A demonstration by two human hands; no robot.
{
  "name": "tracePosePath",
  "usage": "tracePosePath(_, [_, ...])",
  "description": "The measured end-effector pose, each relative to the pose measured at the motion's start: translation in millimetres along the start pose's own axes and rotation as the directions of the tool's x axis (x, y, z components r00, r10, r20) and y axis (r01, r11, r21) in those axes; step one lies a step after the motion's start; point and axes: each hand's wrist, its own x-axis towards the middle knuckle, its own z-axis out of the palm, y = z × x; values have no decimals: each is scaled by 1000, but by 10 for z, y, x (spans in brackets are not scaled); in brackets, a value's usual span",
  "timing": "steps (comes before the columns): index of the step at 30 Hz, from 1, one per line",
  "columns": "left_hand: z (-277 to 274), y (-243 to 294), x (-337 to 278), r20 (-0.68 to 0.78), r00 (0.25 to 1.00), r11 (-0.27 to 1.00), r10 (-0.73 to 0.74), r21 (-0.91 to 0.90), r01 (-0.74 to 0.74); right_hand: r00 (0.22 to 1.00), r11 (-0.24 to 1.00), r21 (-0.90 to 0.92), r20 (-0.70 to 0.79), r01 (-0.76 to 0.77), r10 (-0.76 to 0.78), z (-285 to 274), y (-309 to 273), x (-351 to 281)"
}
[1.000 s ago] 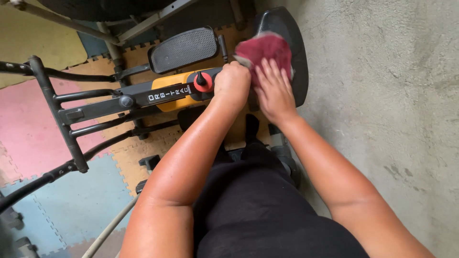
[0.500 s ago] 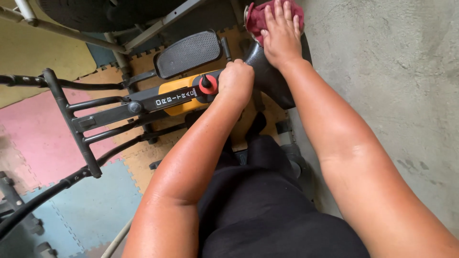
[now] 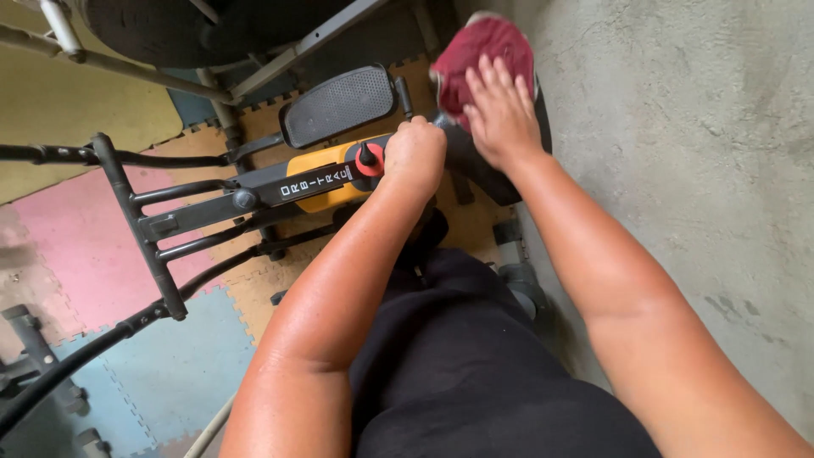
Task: Wiping down the seat, handles, and frame of an elliptical machine and an exercise bike using a cleaning cloth.
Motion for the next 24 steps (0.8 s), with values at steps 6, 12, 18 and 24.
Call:
tracePosePath(6, [-118,-6,10,109,993,999,-33,-2,34,998,1000,-18,-51,19,-20,40,125,374])
tracePosePath(12, [-17,-16,-31,-17,999,999,-48,5,48,995,992,84,-62,89,-84,-120,94,-789])
tracePosePath(18, [42,-56,-39,-74,996,998,-52,-26,50,996,995,47,4,87,-87,-165,176,-743])
tracePosePath(24, [123,-96,-25,-106,994,1000,-21,-5,21,998,1000,19,-62,-15,16,42,245,326])
